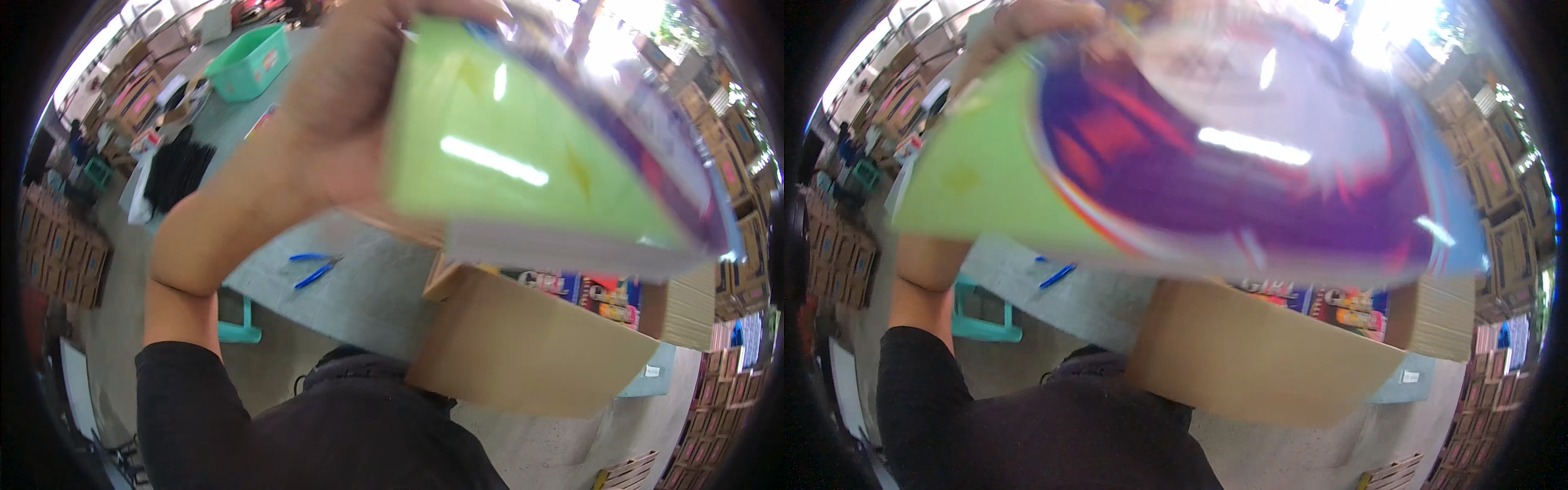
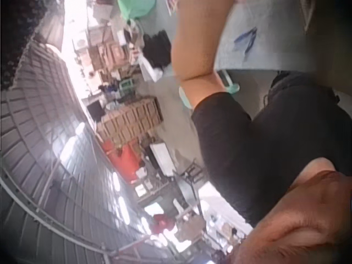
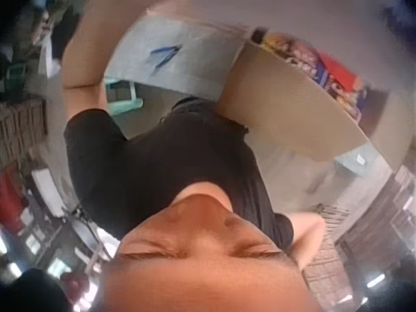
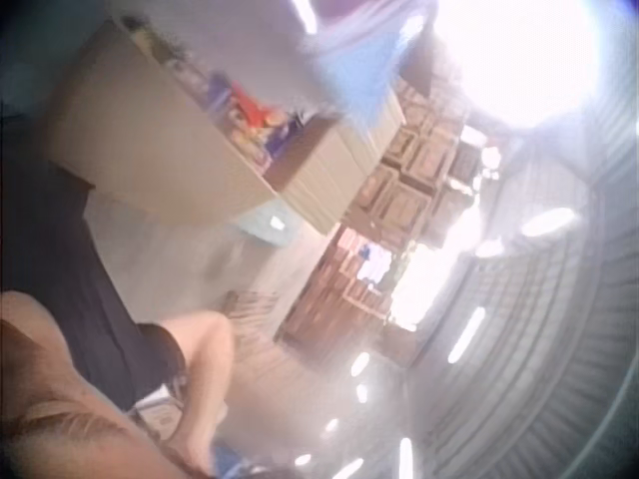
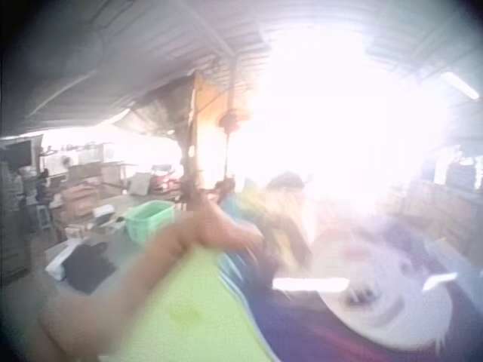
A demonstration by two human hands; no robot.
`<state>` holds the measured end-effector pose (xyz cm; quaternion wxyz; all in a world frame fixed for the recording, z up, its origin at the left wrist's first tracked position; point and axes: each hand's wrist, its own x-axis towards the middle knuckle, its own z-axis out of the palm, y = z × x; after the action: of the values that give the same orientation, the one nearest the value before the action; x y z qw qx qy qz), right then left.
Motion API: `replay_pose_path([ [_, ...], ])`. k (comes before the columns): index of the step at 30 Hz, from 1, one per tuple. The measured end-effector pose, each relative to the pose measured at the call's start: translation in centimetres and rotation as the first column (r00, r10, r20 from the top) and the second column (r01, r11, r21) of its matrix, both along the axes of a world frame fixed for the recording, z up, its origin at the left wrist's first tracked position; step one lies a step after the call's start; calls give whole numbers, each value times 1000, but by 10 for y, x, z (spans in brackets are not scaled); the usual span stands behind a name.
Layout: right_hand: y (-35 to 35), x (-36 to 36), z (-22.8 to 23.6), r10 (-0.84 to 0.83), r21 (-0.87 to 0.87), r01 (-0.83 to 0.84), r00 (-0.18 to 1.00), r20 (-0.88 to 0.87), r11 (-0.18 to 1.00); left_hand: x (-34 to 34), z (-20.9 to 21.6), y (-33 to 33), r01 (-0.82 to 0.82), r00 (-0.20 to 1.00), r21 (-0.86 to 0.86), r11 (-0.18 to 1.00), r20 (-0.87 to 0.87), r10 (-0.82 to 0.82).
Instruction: The person opens a cardboard box, removes several stacks of spiral notebooks, and places them onto a table.
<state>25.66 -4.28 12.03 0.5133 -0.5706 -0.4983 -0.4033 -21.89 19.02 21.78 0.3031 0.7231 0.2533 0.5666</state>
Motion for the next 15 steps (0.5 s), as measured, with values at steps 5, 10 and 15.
replay_pose_path([
  [5, 19, -42, -15, 71, -121, -85, 990, -120, 989, -116, 6, -45, -338, 871, 173, 925, -315, 377],
  [10, 37, -81, -24, 78, -207, -117, 980, -186, 971, -183, 2, -54, 180, 898, -400, 899, 439, 16],
  [15, 49, -110, -32, 52, -264, -116, 970, -236, 958, -239, -33, -46, 90, 747, -541, 837, 592, 302],
])
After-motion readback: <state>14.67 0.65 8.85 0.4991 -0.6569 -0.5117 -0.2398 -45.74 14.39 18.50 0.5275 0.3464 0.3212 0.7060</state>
